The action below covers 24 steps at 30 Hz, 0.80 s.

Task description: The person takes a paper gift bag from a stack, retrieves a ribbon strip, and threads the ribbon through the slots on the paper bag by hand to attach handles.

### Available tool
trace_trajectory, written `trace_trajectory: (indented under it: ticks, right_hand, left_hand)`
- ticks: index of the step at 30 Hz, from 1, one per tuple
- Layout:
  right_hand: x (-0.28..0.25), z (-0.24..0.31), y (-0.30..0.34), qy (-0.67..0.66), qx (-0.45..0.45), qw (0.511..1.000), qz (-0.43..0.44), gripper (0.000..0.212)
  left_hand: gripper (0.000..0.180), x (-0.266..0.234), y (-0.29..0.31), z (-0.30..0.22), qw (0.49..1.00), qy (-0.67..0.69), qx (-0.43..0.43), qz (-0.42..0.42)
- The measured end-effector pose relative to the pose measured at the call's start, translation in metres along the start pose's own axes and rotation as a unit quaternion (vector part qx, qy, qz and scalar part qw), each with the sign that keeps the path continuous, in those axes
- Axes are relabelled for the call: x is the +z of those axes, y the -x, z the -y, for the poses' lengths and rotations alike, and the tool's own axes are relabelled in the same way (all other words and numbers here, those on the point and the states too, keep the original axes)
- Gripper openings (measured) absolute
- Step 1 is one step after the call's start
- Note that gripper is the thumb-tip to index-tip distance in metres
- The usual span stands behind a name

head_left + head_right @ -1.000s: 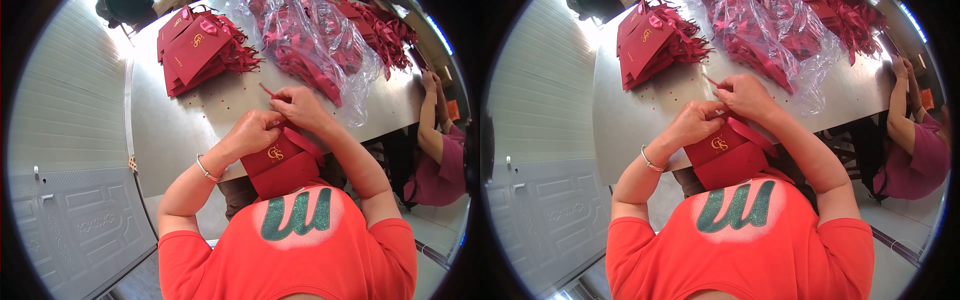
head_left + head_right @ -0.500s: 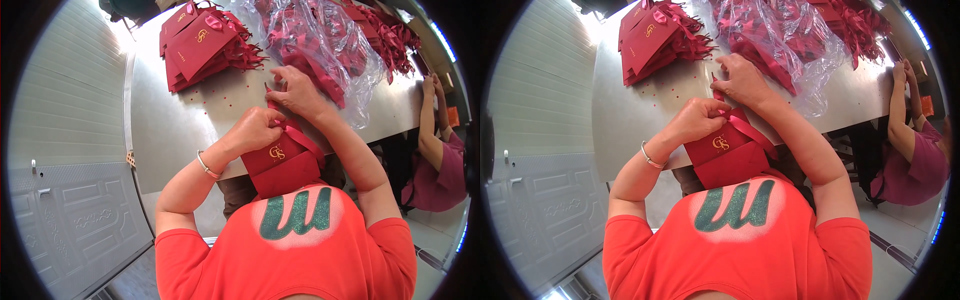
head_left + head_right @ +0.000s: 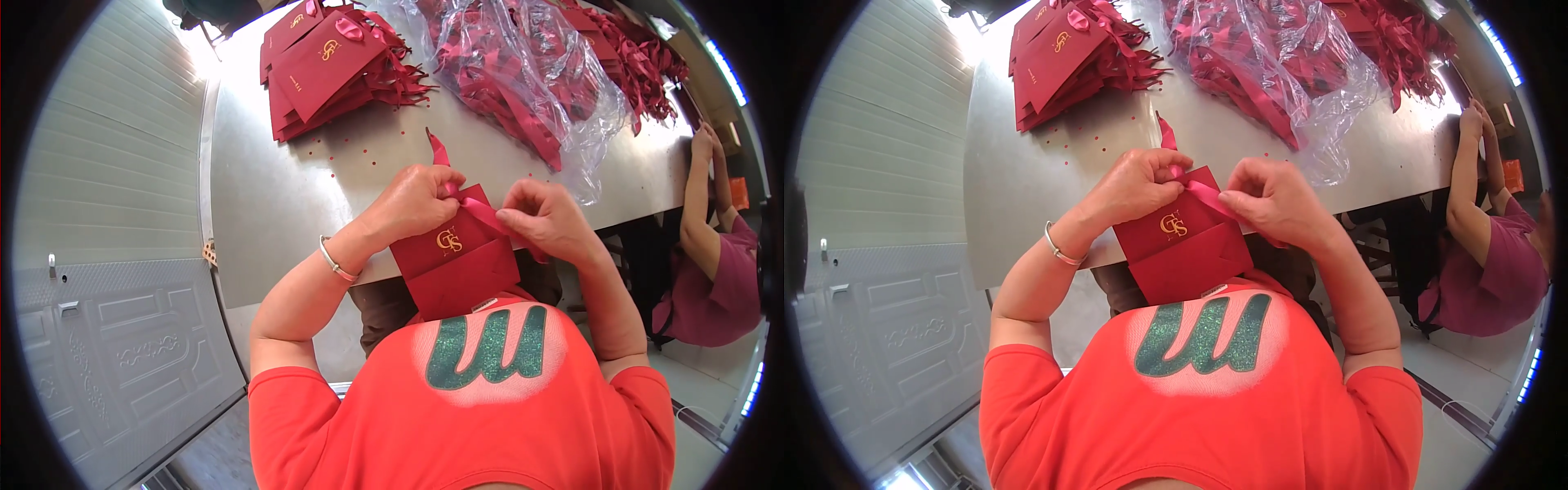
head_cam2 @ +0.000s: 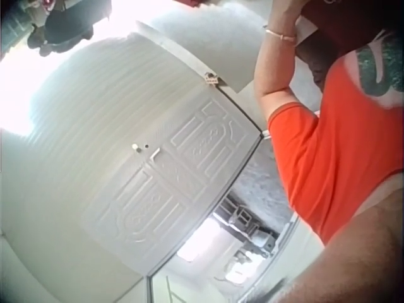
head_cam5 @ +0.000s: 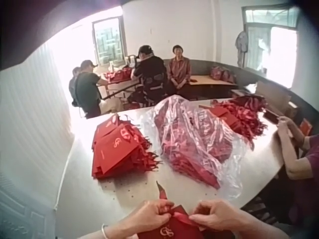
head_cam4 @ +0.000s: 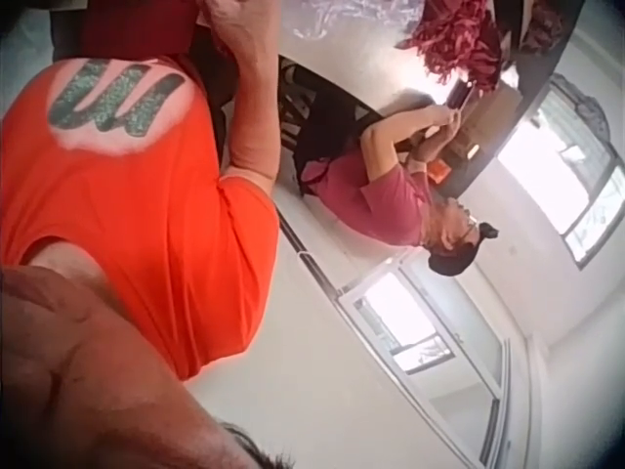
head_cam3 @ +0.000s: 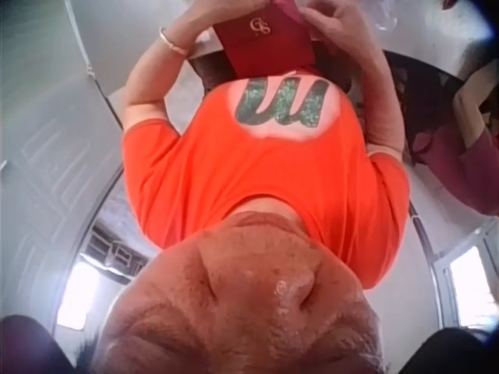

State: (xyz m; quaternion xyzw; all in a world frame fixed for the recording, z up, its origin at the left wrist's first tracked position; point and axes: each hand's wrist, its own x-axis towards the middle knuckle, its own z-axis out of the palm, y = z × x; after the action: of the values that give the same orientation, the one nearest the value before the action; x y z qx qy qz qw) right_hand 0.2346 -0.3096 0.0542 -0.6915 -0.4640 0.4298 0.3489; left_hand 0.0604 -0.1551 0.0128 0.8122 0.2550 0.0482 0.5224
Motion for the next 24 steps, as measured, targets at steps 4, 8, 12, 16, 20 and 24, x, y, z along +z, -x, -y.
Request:
trace_trajectory:
  ticks: [4, 8, 12, 16, 20, 24]
  right_hand:
    - [-0.017, -0.002, 0.003, -0.172, -0.012, 0.982, 0.074, 0.018]
    - [-0.015, 0.001, 0.002, -0.218, -0.011, 0.974, 0.066, 0.017]
    - [-0.012, -0.001, 0.0, -0.177, -0.069, 0.981, 0.046, 0.015]
    - [-0.022, 0.014, 0.004, -0.208, 0.001, 0.97, 0.126, 0.013]
    - [-0.022, 0.016, -0.004, -0.235, 0.011, 0.951, 0.202, 0.02]
    - [-0.008, 0.008, -0.011, -0.241, -0.084, 0.949, 0.184, 0.025]
  left_hand:
    - [0.031, -0.001, 0.001, -0.005, 1.0, -0.005, -0.002, 0.001]
    - [0.029, 0.0, 0.002, -0.003, 0.999, -0.001, 0.028, -0.019]
    - [0.026, -0.001, 0.002, -0.007, 1.0, 0.009, 0.013, -0.011]
    - [0.025, 0.0, 0.003, -0.005, 0.999, 0.001, 0.025, -0.028]
    - [0.025, 0.001, 0.001, -0.003, 1.0, -0.009, 0.02, -0.021]
    - [0.025, 0.001, 0.001, -0.003, 0.999, -0.006, 0.022, -0.026]
